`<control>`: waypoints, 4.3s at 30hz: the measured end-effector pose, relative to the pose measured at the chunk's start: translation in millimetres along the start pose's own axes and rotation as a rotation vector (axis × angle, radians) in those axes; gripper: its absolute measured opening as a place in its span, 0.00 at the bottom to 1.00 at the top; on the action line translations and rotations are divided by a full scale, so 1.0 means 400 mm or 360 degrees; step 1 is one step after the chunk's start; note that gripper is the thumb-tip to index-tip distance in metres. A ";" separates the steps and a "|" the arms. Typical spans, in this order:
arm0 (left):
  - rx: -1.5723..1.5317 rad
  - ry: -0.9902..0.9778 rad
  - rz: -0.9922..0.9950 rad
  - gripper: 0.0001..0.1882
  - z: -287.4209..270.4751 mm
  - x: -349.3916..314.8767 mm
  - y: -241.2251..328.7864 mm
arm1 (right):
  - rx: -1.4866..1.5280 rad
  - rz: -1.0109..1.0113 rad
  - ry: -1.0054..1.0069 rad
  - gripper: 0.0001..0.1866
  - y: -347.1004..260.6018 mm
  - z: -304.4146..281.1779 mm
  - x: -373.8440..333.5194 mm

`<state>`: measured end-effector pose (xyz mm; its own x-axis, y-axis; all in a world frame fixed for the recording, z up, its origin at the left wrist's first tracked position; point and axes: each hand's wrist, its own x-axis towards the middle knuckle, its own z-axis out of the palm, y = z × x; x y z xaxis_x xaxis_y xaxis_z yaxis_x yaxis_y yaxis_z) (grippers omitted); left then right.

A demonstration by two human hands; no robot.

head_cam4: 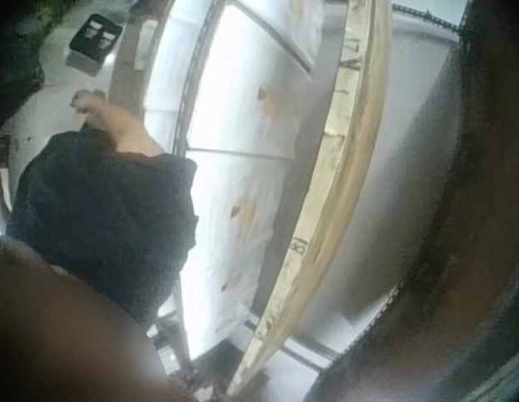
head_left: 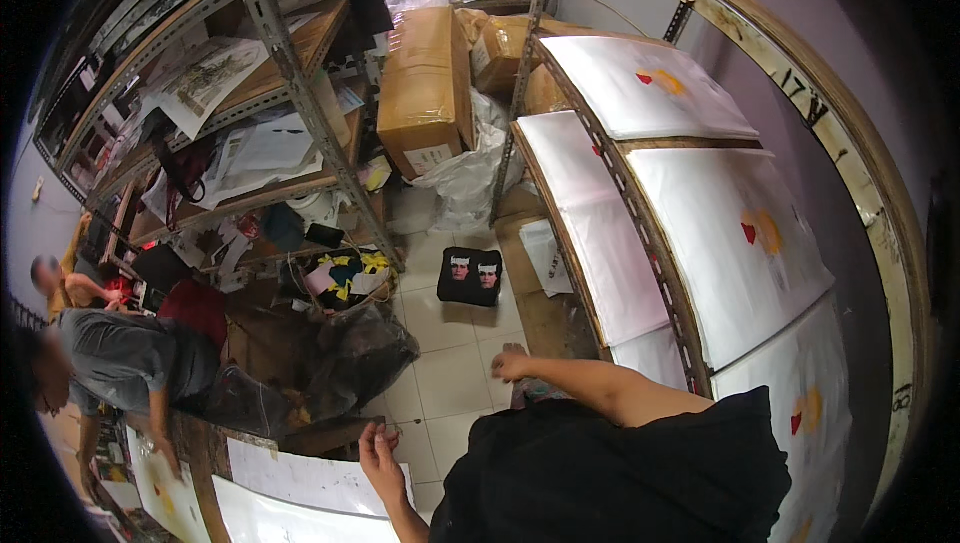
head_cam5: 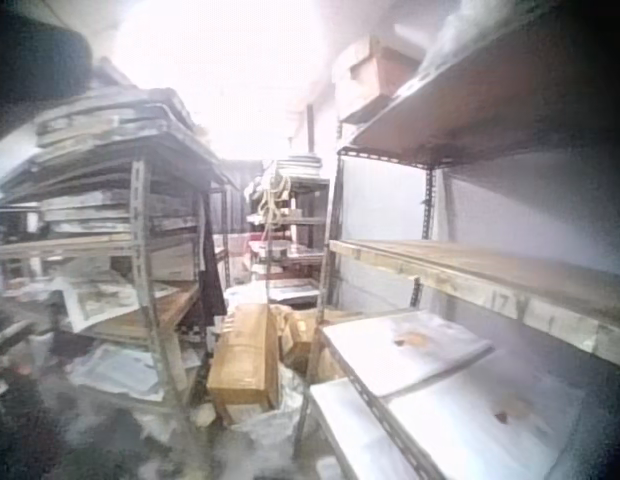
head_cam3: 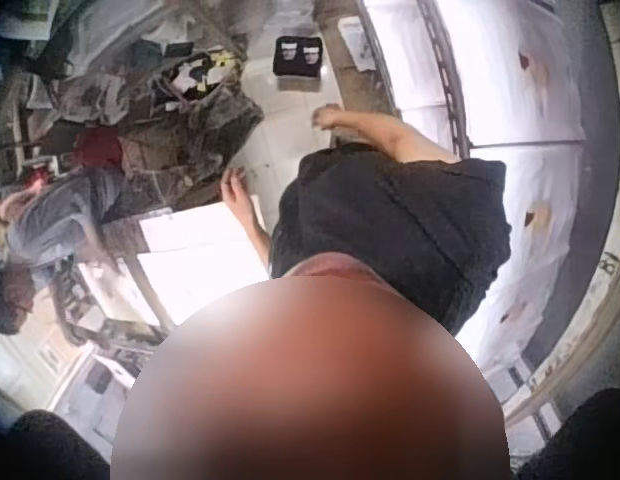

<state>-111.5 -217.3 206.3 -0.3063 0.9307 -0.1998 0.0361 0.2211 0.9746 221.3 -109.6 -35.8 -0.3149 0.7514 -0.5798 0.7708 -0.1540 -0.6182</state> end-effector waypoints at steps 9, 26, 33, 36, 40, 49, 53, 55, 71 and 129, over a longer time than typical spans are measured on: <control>-0.0118 0.0126 0.0126 0.19 -0.010 -0.016 0.068 | 0.0694 0.0492 0.0199 0.16 0.055 -0.116 -0.057; 0.1762 0.2011 0.0202 0.38 -0.268 -0.306 0.065 | -0.0146 -0.0237 -0.0565 0.16 -0.113 -0.042 0.292; 0.2299 0.0876 -0.0261 0.17 -0.338 -0.131 -0.030 | 0.0089 0.0016 -0.0571 0.18 -0.227 -0.046 0.160; 0.2028 0.0726 -0.0153 0.10 -0.264 -0.053 -0.026 | 0.0369 -0.0138 -0.0639 0.22 -0.253 -0.042 0.082; 0.1458 0.0665 -0.0009 0.12 -0.106 0.072 0.120 | 0.0930 -0.0466 -0.0952 0.26 -0.506 -0.096 -0.141; 0.0597 0.0559 0.0723 0.26 0.210 0.330 0.265 | -0.0101 -0.1225 0.0192 0.18 -0.753 -0.307 -0.305; 0.0398 0.0209 0.0429 0.32 0.298 0.361 0.347 | -0.0194 -0.0933 0.0560 0.11 -0.598 -0.370 -0.287; 0.0351 0.0258 0.0609 0.33 0.301 0.404 0.328 | -0.0158 -0.0882 0.0604 0.08 -0.539 -0.384 -0.285; -0.0185 -0.0487 0.0138 0.34 0.836 0.938 0.263 | 0.0884 -0.0314 0.2118 0.11 -0.195 -0.729 -0.086; 0.0363 -0.0862 -0.0252 0.22 0.371 0.267 -0.081 | 0.1253 -0.0606 0.1130 0.21 -0.265 -0.365 0.038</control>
<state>-4.1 -81.6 138.3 0.2007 0.8842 -0.4218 0.2506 0.3699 0.8946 215.5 11.9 98.5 0.1254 0.9921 -0.0040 0.0485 -0.0102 -0.9988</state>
